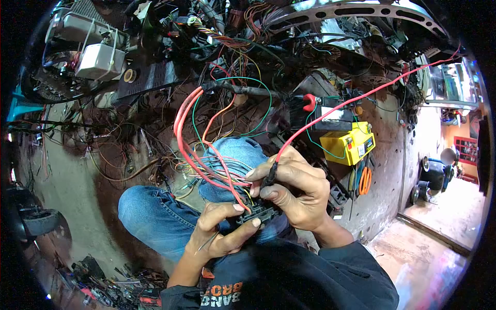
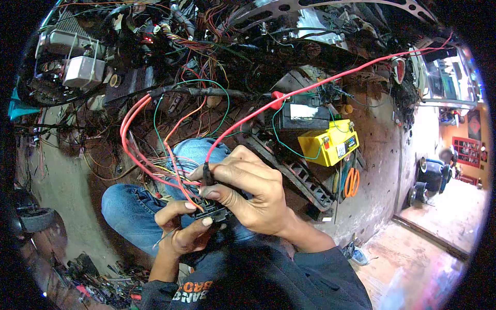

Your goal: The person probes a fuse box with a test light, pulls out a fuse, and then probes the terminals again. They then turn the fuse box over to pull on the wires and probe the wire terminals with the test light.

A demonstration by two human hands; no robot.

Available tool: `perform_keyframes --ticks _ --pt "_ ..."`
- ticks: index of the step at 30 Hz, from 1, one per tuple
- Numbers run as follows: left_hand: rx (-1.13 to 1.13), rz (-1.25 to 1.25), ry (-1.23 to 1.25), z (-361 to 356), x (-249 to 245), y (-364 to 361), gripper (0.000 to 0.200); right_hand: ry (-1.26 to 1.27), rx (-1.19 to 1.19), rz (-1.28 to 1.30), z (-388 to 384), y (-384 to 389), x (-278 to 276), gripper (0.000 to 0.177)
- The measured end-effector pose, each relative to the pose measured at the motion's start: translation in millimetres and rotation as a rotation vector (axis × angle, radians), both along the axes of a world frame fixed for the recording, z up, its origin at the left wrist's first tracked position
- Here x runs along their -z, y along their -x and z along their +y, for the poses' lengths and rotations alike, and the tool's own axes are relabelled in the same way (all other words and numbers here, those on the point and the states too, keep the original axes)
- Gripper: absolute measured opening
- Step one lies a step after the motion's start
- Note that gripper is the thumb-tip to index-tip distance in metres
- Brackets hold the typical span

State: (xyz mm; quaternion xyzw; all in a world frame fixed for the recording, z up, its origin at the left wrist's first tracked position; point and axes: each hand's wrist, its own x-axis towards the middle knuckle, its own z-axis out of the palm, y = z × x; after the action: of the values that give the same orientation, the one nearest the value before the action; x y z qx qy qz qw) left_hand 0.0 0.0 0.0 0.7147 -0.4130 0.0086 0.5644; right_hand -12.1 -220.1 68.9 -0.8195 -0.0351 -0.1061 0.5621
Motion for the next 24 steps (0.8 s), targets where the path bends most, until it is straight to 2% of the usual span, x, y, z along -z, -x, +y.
perform_keyframes --ticks 8,12,24 --pt "-0.031 0.028 0.11 -21 -3 -8 0.049 0.034 -0.022 -0.08 -10 -2 9 0.026" --pt "-0.006 0.013 0.09 -22 -3 -13 0.052 0.055 -0.018 -0.084 -14 -4 9 0.025" --pt "0.028 0.005 0.119 -30 -8 -20 0.054 -0.034 0.001 -0.006 -15 -1 10 0.025"
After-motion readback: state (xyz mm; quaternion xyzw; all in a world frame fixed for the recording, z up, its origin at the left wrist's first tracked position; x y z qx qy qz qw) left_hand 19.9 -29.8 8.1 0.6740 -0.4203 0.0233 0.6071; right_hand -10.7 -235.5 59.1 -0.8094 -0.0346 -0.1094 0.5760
